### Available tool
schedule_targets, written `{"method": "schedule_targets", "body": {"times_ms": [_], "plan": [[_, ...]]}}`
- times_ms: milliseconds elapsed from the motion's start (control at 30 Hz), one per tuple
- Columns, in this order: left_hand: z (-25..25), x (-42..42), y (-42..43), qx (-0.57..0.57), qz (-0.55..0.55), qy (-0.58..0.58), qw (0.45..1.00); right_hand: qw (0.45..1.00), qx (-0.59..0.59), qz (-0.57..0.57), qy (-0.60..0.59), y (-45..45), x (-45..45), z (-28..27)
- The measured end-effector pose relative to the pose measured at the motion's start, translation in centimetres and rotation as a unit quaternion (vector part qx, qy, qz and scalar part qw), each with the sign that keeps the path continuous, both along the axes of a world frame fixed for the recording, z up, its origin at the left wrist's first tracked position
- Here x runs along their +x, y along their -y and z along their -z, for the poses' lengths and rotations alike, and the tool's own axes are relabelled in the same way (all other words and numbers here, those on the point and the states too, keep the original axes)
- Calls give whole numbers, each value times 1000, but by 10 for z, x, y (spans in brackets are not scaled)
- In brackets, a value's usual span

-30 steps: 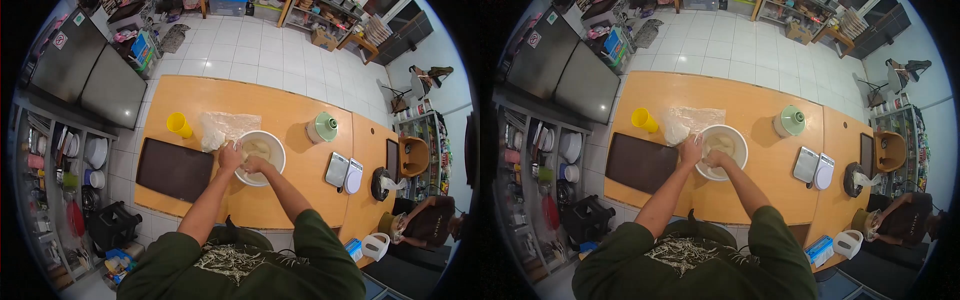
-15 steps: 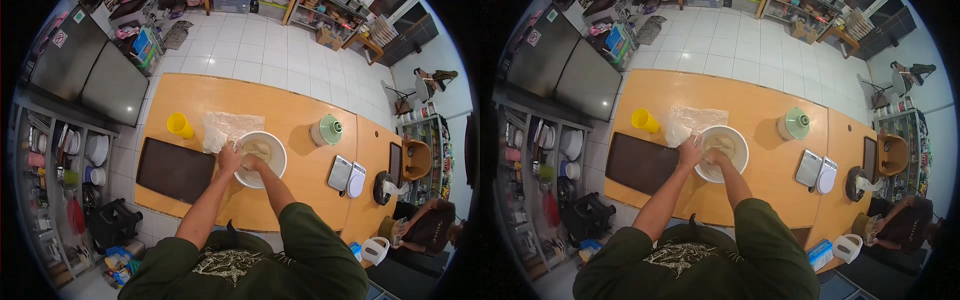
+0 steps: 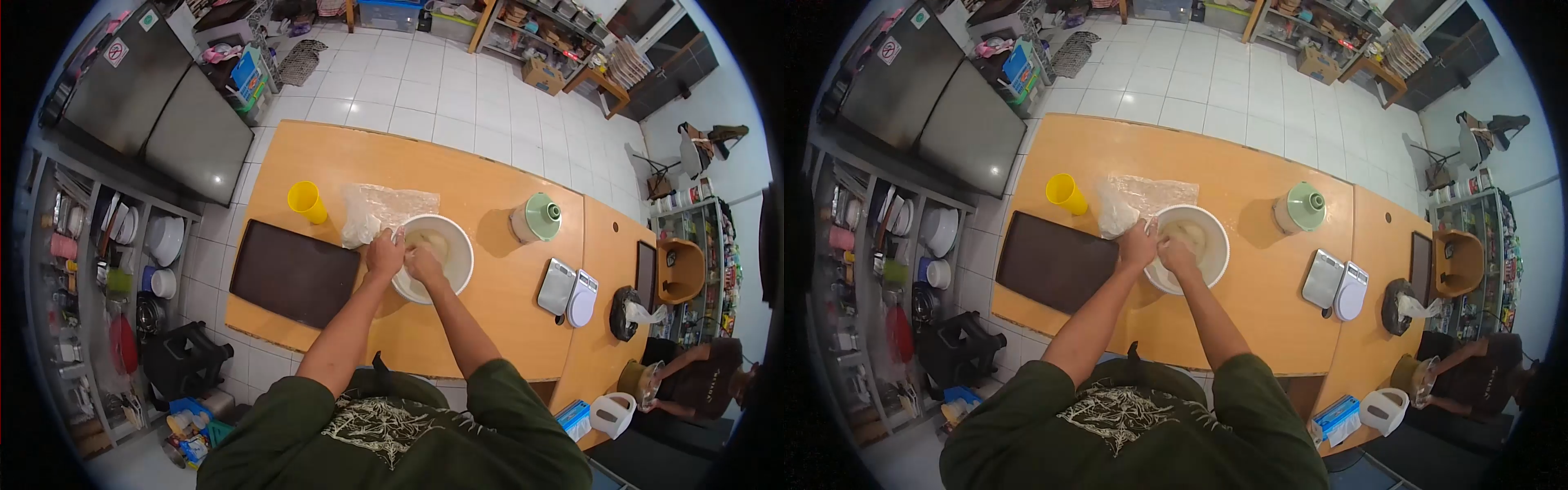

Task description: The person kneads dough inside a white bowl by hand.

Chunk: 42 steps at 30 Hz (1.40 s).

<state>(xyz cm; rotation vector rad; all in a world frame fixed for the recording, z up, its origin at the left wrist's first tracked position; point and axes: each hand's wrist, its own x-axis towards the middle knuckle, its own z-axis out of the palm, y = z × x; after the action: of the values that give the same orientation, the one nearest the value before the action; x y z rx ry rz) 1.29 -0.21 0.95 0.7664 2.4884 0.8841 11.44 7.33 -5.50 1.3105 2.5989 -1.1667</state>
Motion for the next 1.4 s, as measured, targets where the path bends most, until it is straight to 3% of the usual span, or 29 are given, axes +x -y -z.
{"method": "schedule_targets", "body": {"times_ms": [33, 100, 133, 333, 400, 500, 633, 700, 733, 833, 933, 1000, 1133, 1200, 1233, 1300, 1333, 1400], "plan": [[3, -2, -1, 2, -5, 0, 1000, 1000, 2, -5, 0, 0, 2, -27], [12, -1, 0, 17, 4, 4, 1000, 943, 322, 59, -59, 5, 12, -61], [14, 0, 2, 15, 8, 6, 1000, 943, 321, 62, -56, 7, 17, -53], [8, -1, 3, -7, 14, 6, 1000, 976, 217, -20, 4, -8, 23, -18], [6, -2, 2, 6, 18, 13, 1000, 996, 26, 37, 81, 3, 20, -17], [3, 0, 2, 8, 11, -1, 1000, 988, 68, -62, 121, 16, 24, -15], [1, 0, 2, 24, 17, -8, 1000, 995, 16, -29, 96, 11, 21, 9], [0, 0, 2, 14, 16, -17, 1000, 975, -164, -68, 131, 0, 12, 28], [0, -1, 2, 15, 14, -17, 1000, 975, -163, -70, 132, -1, 10, 34], [5, -2, 1, 8, 23, -9, 1000, 969, -218, -89, 75, -2, 6, 33], [10, -2, 3, 21, 26, 5, 999, 944, -323, -23, 62, -1, 4, 22], [15, -5, 2, 42, 30, -13, 999, 924, -373, 54, -63, -5, 4, 25], [17, -4, 5, 34, 26, -7, 999, 950, -268, 124, -97, 4, -13, 33], [11, -6, 3, 38, 36, 24, 998, 919, -263, 290, -52, 5, -25, 31], [10, -7, 3, 37, 33, 22, 999, 919, -265, 287, -53, 5, -29, 28], [15, -6, 3, 47, 37, -6, 998, 845, -375, 361, -122, 4, -33, 38], [16, -5, 2, 46, 39, -8, 998, 844, -376, 362, -124, -3, -33, 46], [17, -3, 1, 30, 20, -12, 999, 721, -558, 381, -151, -16, -23, 60]]}}
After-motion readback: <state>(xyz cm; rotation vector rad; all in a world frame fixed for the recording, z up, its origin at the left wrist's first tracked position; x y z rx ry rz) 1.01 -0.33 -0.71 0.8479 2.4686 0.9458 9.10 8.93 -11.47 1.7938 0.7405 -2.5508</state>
